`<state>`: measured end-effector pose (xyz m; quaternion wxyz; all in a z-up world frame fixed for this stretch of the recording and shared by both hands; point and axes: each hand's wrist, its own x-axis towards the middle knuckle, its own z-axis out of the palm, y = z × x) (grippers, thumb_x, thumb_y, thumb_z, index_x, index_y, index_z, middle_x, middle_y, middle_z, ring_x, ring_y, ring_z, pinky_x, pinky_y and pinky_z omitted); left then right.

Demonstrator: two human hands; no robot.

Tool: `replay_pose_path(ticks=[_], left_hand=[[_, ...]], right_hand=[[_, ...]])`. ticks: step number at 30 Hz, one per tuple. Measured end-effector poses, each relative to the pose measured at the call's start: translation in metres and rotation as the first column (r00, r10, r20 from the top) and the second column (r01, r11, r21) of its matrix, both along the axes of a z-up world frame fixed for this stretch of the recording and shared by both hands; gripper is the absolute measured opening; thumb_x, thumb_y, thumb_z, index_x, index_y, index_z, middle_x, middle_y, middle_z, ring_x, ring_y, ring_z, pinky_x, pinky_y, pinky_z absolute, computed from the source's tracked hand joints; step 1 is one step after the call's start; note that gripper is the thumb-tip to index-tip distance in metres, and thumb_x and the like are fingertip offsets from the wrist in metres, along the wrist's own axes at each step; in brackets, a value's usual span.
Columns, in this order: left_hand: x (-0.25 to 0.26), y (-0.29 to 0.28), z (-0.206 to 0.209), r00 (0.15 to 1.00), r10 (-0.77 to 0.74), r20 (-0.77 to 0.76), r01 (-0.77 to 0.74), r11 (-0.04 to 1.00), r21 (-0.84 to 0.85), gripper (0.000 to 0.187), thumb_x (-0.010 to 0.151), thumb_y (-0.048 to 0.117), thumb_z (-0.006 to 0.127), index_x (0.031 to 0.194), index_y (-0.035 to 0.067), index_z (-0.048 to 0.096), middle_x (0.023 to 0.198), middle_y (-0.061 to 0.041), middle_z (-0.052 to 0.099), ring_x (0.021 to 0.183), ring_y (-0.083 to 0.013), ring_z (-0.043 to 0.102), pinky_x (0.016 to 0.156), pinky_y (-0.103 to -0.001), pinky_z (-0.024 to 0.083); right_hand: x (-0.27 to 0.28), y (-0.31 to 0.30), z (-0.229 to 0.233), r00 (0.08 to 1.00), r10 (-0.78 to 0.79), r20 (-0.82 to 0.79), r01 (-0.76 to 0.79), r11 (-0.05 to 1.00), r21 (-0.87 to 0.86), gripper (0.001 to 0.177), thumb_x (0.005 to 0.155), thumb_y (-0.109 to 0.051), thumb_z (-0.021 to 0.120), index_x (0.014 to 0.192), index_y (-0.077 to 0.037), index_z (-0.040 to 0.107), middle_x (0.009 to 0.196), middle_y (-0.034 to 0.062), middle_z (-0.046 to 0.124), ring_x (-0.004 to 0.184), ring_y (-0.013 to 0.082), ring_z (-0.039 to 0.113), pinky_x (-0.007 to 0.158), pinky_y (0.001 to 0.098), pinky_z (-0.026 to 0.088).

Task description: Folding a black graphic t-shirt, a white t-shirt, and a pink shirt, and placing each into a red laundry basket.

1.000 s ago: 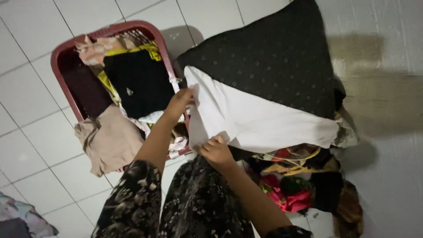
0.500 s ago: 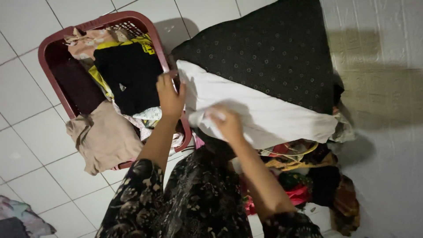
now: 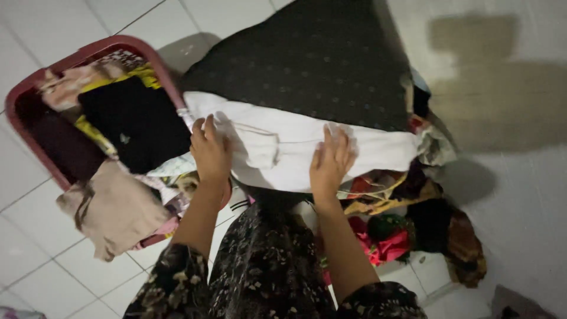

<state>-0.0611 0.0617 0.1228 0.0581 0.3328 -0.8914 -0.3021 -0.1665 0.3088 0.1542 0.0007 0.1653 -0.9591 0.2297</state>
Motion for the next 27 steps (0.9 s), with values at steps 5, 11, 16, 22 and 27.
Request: replay_pose_path(ticks=[5,11,16,22,27], left_hand=[[-0.033,0.109,0.014,0.807,-0.586,0.075,0.590,0.790,-0.168,0.068,0.092,0.017,0.066,0.155,0.015,0.040,0.163,-0.016,0.034,0.151,-0.0377,0.034,0.126,-0.054,0.023],[-0.060,0.193,0.032,0.732,-0.665,0.147,0.653,0.747,0.124,0.066,0.102,0.040,0.055,0.161,0.032,0.026,0.171,-0.014,0.009,0.156,-0.0389,0.010,0.123,-0.059,0.011],[-0.075,0.202,0.052,0.635,-0.671,0.384,0.634,0.736,0.237,0.071,0.101,0.040,0.054,0.161,0.034,0.017,0.169,-0.014,-0.005,0.155,-0.0424,-0.002,0.121,-0.063,0.006],[-0.083,0.239,0.040,0.557,-0.756,0.343,0.783,0.616,0.085,0.075,0.102,0.030,0.052,0.165,0.028,0.013,0.172,-0.007,-0.004,0.157,-0.0339,0.002,0.124,-0.058,0.008],[-0.091,0.278,0.028,0.526,-0.833,0.173,0.847,0.532,-0.010,0.073,0.105,0.035,0.052,0.166,0.030,0.012,0.173,0.001,0.001,0.159,-0.0268,0.008,0.127,-0.053,0.012]], right_hand=[[-0.022,0.137,-0.081,0.960,-0.276,0.039,0.272,0.959,0.083,0.050,0.113,-0.026,0.051,0.162,-0.019,0.043,0.171,0.0144,0.029,0.156,0.0377,0.025,0.126,0.0547,0.018],[-0.073,0.221,-0.072,0.677,-0.398,0.619,0.724,0.511,-0.463,0.084,0.104,-0.033,0.065,0.166,-0.018,0.010,0.171,0.0178,0.013,0.155,0.0345,0.023,0.122,0.0527,0.030],[-0.084,0.266,-0.087,0.457,-0.181,0.871,0.862,0.332,-0.384,0.100,0.088,-0.033,0.077,0.160,-0.016,0.010,0.159,0.0158,0.030,0.138,0.0333,0.043,0.103,0.0500,0.050],[-0.076,0.287,-0.105,0.429,-0.083,0.899,0.857,0.352,-0.377,0.093,0.084,-0.037,0.082,0.152,-0.005,0.026,0.142,0.0196,0.050,0.122,0.0346,0.058,0.095,0.0476,0.055],[-0.072,0.276,-0.100,0.398,-0.031,0.917,0.871,0.328,-0.367,0.097,0.081,-0.040,0.081,0.151,-0.006,0.024,0.141,0.0137,0.051,0.121,0.0303,0.059,0.098,0.0463,0.053]])
